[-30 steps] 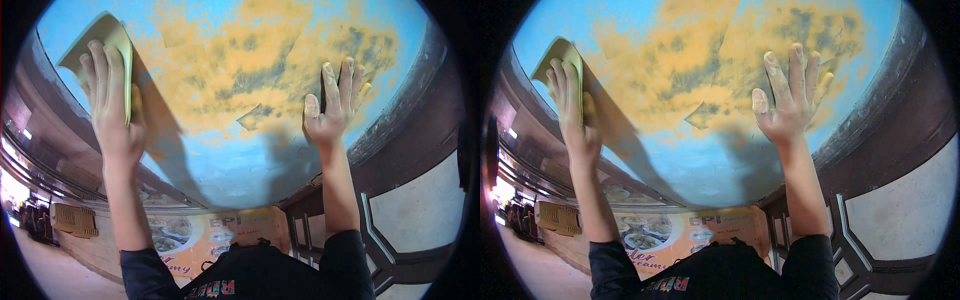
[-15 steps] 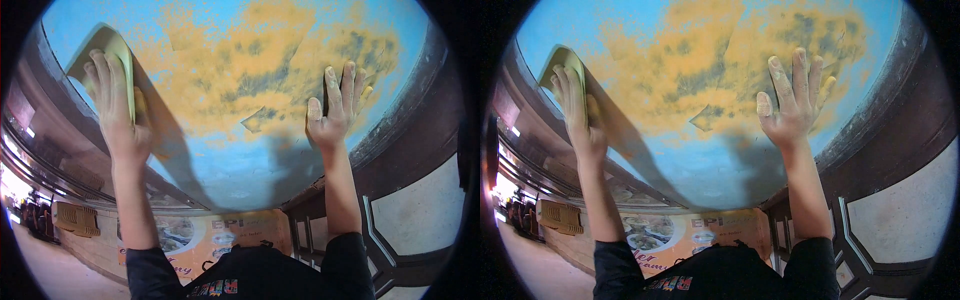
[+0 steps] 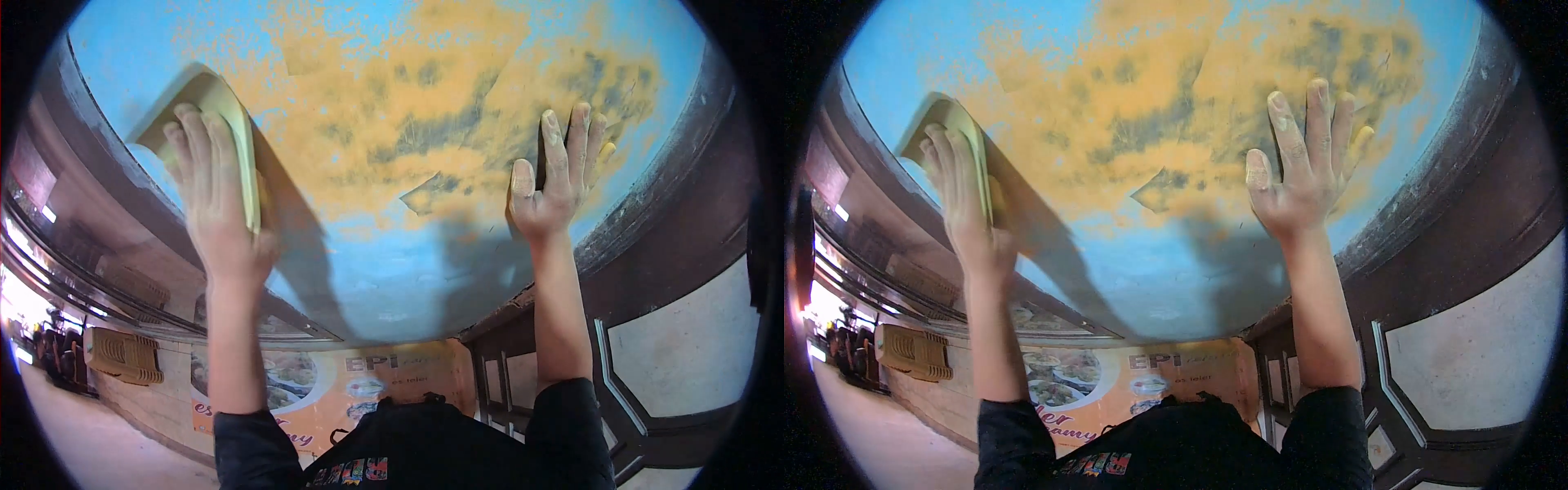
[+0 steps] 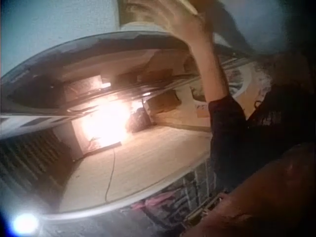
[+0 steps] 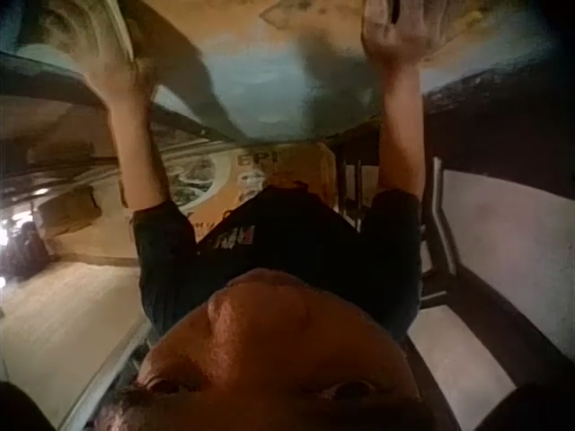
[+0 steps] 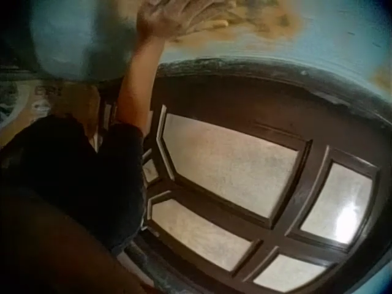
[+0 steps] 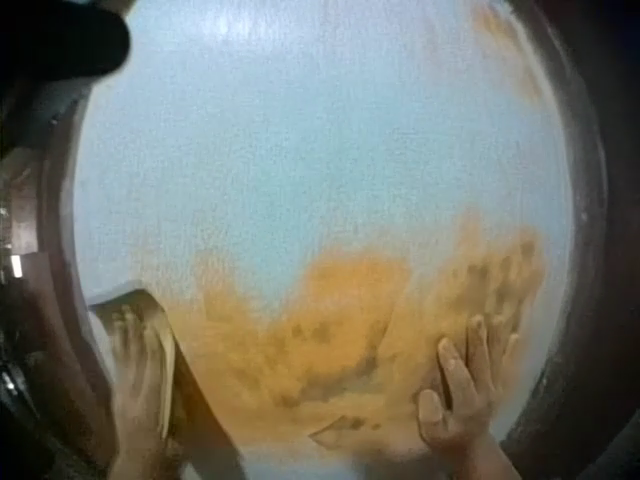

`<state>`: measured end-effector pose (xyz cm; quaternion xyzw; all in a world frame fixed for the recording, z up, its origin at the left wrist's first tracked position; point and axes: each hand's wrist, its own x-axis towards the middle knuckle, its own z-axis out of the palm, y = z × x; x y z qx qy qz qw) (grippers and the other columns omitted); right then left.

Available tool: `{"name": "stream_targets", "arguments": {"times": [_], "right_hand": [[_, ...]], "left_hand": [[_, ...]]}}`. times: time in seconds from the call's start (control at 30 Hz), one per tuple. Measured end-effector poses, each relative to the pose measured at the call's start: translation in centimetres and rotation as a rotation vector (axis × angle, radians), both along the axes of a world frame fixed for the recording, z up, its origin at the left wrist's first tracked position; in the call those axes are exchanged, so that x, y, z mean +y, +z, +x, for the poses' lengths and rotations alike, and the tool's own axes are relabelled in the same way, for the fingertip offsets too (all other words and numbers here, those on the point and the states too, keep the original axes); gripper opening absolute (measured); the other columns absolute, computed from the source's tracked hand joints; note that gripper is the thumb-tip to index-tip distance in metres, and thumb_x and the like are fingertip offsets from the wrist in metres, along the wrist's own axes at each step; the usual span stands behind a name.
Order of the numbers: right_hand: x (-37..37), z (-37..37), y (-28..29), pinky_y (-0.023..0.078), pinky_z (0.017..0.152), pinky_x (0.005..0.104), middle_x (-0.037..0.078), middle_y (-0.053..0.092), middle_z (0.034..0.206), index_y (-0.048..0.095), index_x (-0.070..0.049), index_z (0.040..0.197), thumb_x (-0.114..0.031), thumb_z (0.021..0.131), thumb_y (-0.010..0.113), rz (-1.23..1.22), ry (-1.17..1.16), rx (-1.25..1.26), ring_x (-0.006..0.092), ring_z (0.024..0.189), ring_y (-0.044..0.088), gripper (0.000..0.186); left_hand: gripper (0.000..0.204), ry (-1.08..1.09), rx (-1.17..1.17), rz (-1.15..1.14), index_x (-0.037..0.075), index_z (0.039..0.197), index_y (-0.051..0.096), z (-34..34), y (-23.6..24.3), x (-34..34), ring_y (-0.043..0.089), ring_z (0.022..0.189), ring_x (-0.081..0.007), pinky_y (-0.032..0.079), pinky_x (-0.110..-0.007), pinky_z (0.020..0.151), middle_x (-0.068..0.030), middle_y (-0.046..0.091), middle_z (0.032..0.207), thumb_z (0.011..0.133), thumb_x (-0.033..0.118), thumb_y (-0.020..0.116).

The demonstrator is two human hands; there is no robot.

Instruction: Sanding a patch on a ceiling using sandpaper.

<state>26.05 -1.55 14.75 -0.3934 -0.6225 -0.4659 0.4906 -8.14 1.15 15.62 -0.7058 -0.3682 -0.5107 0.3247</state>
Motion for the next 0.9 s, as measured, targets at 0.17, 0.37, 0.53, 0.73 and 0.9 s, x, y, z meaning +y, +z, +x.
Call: {"name": "stream_targets", "arguments": {"times": [0.17,0.37,0.53,0.73,0.9], "right_hand": [[0.1,-1.0,-0.4,0.023,0.112,0.0526,0.015,0.037,0.149,0.056,-0.016,0.132,-0.028,0.085,0.056,-0.028,0.037,0.029,0.0466,0.138,0.025,0.048],[0.3,-0.5,-0.5,0.021,0.111,0.0552,0.023,0.036,0.147,0.052,-0.006,0.134,-0.033,0.094,0.047,0.01,-0.061,-0.04,0.0463,0.138,0.026,0.049],[-0.1,-0.5,0.0,0.019,0.112,0.0549,0.022,0.035,0.148,0.051,-0.007,0.135,-0.033,0.094,0.047,0.009,-0.046,-0.042,0.0454,0.138,0.026,0.048],[-0.1,-1.0,0.0,0.019,0.112,0.0552,0.022,0.034,0.149,0.051,-0.007,0.135,-0.031,0.092,0.049,0.001,-0.03,-0.033,0.0462,0.139,0.023,0.049],[-0.7,-0.5,-0.2,0.019,0.112,0.0549,0.021,0.034,0.149,0.051,-0.009,0.136,-0.03,0.091,0.05,-0.036,-0.097,-0.028,0.0461,0.14,0.023,0.049]], "left_hand": [[0.054,0.081,0.054,-0.082,-0.004,0.142,0.036,-0.3,-5.5,-0.7,0.015,0.141,-0.0459,0.016,-0.056,0.112,-0.0289,0.026,0.15,0.094,0.018,0.046],[0.048,0.023,-0.01,0.099,-0.002,0.143,0.035,-0.2,3.6,0.7,0.019,0.142,-0.0404,0.016,-0.048,0.115,-0.023,0.026,0.152,0.097,0.011,0.043],[0.057,-0.053,-0.09,-0.208,-0.003,0.144,0.031,2.5,-7.0,-1.9,0.014,0.141,-0.0464,0.016,-0.056,0.112,-0.0284,0.021,0.152,0.09,0.007,0.045],[0.051,0.02,-0.01,0.04,-0.003,0.141,0.038,0.1,-0.3,0.2,0.018,0.141,-0.0447,0.016,-0.055,0.112,-0.0269,0.028,0.149,0.095,0.017,0.048],[0.063,0.043,0.016,-0.001,-0.001,0.14,0.041,0.7,1.4,-0.9,0.019,0.142,-0.043,0.018,-0.058,0.111,-0.0238,0.029,0.15,0.078,0.001,0.049]]}}
